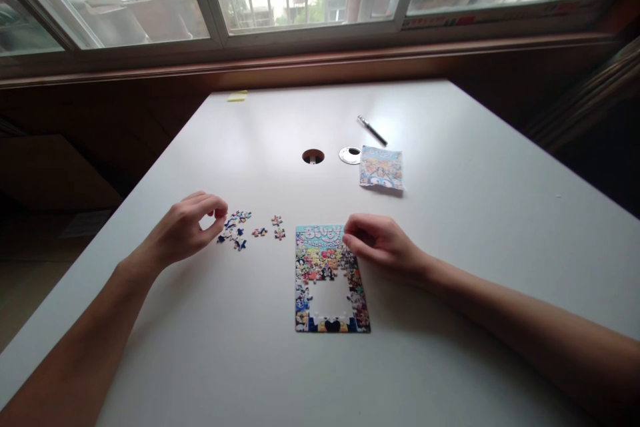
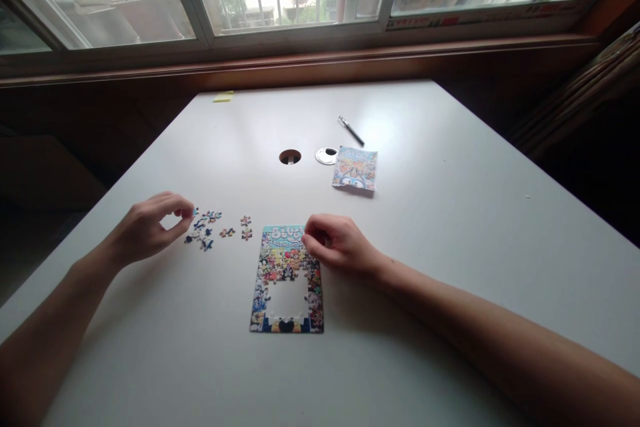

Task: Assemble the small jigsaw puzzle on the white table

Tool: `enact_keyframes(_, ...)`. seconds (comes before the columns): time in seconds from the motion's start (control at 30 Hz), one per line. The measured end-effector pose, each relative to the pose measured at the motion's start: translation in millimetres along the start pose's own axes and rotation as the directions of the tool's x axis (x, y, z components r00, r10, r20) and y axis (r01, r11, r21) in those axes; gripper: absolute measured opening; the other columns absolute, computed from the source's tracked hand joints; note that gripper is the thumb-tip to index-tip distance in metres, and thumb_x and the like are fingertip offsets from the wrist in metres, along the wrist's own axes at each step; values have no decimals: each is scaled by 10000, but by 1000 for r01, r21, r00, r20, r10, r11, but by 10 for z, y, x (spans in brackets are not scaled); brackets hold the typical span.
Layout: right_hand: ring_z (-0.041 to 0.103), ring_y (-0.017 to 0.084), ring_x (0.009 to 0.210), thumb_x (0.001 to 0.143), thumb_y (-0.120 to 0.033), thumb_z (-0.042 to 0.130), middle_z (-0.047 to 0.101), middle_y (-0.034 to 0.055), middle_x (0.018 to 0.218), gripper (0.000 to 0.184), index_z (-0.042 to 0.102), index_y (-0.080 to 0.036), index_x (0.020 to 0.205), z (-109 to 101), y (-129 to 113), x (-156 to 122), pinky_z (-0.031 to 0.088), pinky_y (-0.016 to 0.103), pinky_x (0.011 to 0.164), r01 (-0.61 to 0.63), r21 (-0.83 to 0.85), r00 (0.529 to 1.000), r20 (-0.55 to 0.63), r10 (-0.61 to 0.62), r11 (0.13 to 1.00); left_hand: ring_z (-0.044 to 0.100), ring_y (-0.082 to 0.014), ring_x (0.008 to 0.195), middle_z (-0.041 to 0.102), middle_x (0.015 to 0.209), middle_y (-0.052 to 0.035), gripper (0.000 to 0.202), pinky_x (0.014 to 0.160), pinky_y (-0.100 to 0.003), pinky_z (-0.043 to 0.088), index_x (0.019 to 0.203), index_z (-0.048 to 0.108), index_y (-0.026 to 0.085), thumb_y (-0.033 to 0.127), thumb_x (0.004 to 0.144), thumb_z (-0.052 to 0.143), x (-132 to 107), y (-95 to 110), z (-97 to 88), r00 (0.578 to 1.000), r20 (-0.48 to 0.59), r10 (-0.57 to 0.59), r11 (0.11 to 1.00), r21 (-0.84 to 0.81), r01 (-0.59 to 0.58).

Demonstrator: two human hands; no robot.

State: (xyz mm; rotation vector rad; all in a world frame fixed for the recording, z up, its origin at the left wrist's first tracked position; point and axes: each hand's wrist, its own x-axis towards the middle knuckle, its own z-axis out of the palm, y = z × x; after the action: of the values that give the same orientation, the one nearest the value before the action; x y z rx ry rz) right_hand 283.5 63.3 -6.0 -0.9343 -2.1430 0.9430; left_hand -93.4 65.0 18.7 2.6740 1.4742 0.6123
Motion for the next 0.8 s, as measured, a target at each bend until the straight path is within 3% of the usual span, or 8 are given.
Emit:
enact_keyframes(0.6, 395, 98, 558, 893, -239, 535, 467, -28, 613, 173, 549, -177, 732, 5, 21, 4, 337, 236, 529, -6, -5, 1000, 7, 6, 1000, 525, -163, 734, 571, 771, -14, 49, 659, -278, 427, 808, 553, 186, 164, 841, 524, -13, -17, 21, 997, 23, -77, 997, -2, 77)
enact_keyframes(0.7, 390, 96, 554, 889, -237, 540, 461, -31, 609, 169, 550, -176, 731, 8, 23, 6, 332, 237, 526, -4, -6, 1000, 10, 4, 1000, 546, -181, 789, 606, 795, -25, 51, 709, -305, 449, 821, 566, 183, 163, 853, 533, 26, 117, 97, 1000, 11, -21, 1000, -22, 22)
enact_keyframes(0.8, 382, 95, 553, 886, -236, 542, 454, -34, 609, 167, 547, -177, 730, 13, 33, 9, 325, 236, 519, -6, -4, 1000, 16, 6, 1000, 565, -211, 956, 668, 963, -47, 66, 871, -366, 457, 921, 618, 191, 187, 881, 566, 78, 355, 208, 995, 20, 95, 995, -34, -94)
